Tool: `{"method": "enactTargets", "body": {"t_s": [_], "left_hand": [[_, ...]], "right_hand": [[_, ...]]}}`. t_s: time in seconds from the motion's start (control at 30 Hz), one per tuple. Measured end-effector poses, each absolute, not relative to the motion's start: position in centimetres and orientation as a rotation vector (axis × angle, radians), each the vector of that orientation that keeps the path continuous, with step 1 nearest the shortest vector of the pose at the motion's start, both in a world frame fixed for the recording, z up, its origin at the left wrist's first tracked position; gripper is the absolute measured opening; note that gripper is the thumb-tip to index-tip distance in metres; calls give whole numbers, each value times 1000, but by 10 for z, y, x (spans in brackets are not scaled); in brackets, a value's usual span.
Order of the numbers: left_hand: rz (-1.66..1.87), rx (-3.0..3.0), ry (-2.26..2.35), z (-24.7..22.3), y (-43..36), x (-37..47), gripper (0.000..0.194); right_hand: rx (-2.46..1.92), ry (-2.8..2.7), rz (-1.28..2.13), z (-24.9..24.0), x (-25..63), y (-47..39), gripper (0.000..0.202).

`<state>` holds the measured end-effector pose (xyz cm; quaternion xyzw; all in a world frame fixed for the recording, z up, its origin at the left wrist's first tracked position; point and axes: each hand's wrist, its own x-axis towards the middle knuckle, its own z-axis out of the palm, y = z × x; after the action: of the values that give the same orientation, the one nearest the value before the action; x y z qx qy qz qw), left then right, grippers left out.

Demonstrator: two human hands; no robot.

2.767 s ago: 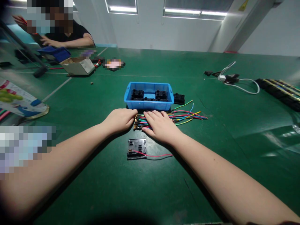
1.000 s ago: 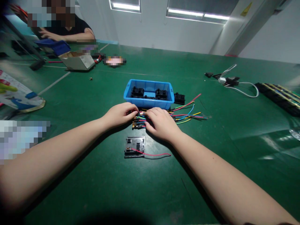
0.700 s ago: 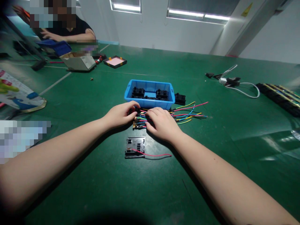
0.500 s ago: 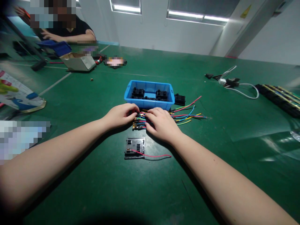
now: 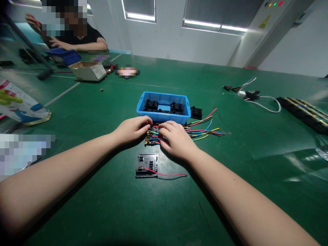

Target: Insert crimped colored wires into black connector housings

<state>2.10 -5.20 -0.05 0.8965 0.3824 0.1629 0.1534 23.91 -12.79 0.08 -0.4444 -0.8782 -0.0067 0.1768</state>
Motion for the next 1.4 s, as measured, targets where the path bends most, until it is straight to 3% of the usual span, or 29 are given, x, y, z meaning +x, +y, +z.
{"method": "enactTargets", "body": {"t_s": [0.23,0.37,0.53,0.87,1.1,1.4], "left_hand": [[480,2499,1074,4,-53,20,33],[467,2523,1067,1,-51,20,27],[494,2537,1031,-2,-52,19,24],[488,2425,1045,2,-51,18,31],[500,2486,1069,2,-51,21,27],[497,2512,1004,-1,-49,20,26]], "right_hand": [[-1322,-2508,-84,0,238,-130,28],[-1336,-2488,-45,1,238,-130,29],[-1360,-2422,-42,3,236,-131,45],[-1354,-2474,-19,3,237,-130,19],[-1390,-2438,14,4,236,-130,36],[-1397,-2463,34,4,237,-131,37]]}}
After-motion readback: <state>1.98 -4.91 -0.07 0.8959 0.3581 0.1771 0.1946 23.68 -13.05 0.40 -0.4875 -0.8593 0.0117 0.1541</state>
